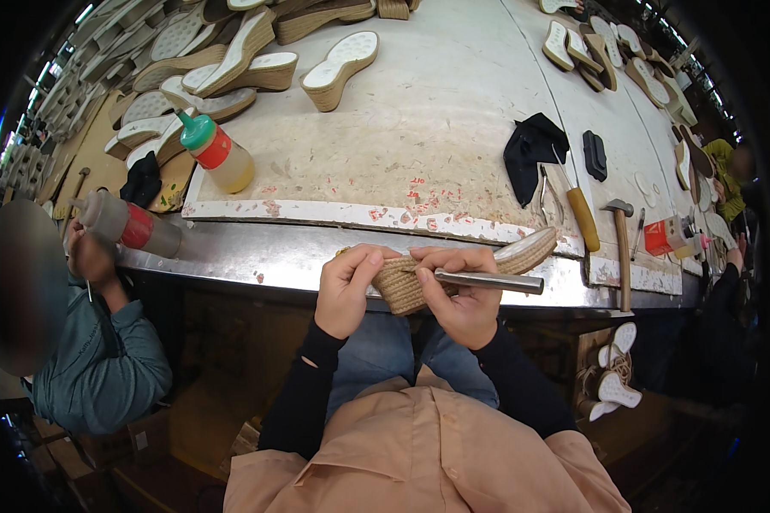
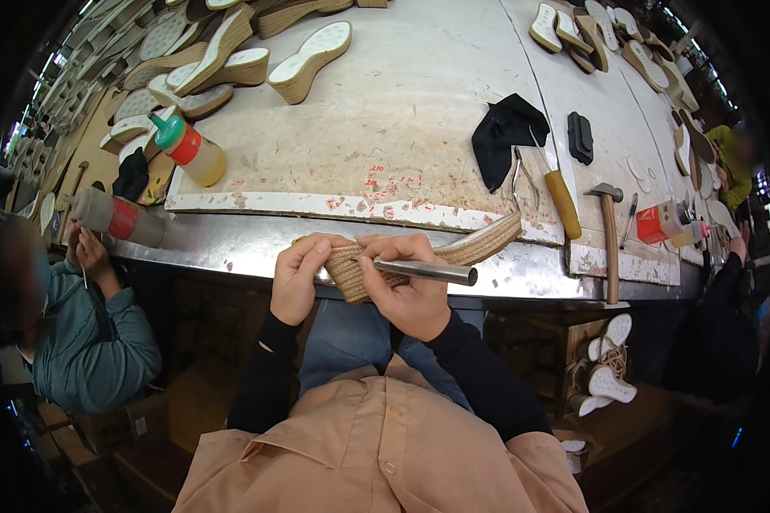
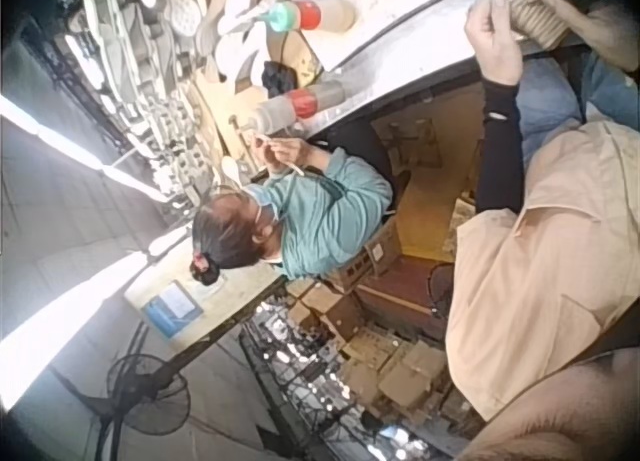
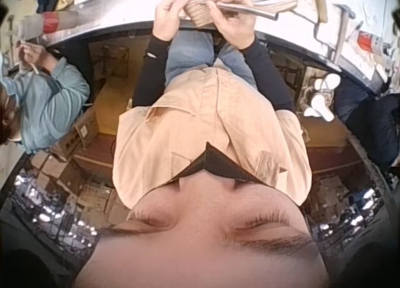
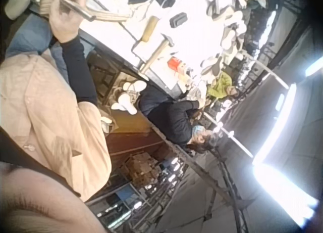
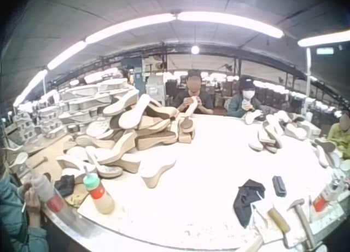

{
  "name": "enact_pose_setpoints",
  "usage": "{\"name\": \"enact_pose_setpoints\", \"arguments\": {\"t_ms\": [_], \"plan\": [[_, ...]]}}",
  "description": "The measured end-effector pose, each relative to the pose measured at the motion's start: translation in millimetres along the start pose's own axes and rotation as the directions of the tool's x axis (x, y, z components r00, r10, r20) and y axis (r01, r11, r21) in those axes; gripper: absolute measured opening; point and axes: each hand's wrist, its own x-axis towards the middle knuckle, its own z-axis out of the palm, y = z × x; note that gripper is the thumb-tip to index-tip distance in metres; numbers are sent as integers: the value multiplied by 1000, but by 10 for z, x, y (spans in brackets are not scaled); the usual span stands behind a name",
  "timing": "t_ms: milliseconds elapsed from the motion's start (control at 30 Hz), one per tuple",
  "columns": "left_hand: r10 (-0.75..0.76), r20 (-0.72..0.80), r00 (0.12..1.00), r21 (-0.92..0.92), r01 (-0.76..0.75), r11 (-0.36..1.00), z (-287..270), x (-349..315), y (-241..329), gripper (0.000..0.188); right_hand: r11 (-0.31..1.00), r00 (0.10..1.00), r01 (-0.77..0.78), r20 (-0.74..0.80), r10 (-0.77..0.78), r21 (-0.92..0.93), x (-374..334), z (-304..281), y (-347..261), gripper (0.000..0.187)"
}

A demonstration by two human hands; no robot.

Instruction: The person uses a metal file to shape and smooth the edges of a wooden shoe sole. They repeatedly rotate the sole to work on different sides and occasionally inspect the surface. The person places the finished sole on a nearby pile and picks up a new one to continue the process.

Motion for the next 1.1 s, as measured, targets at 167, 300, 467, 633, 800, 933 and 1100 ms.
{"name": "enact_pose_setpoints", "arguments": {"t_ms": [167, 300, 467, 633, 800, 933, 1100], "plan": [[202, 90, 975, 201, -217, 955, -14, -24, 32, 21, 998, 999, -23, 25, 25, -59, -9, -8, -13, 27], [153, 106, 982, 186, -171, 968, -23, -1, 66, 24, 990, 997, -83, -15, 81, -111, 24, 40, -52, 27], [62, 118, 991, 176, -82, 981, -44, 52, 108, 24, 947, 961, -272, 3, 276, -174, 175, 77, -195, 36], [-151, 135, 979, 26, 149, 988, -59, 116, 152, 21, 884, 889, -435, 73, 452, -173, 380, 42, -237, 37], [-179, 173, 969, 59, 171, 984, -114, 124, 177, 21, 870, 886, -455, -3, 464, 189, 381, -4, -173, 37], [-83, 214, 973, 17, 82, 997, -156, 107, 148, 24, 897, 892, -442, 114, 438, 14, 302, -73, -177, 38], [43, 219, 975, 95, -65, 993, -119, 72, 89, 27, 921, 907, -389, 159, 389, -31, 279, -90, -177, 36]]}}
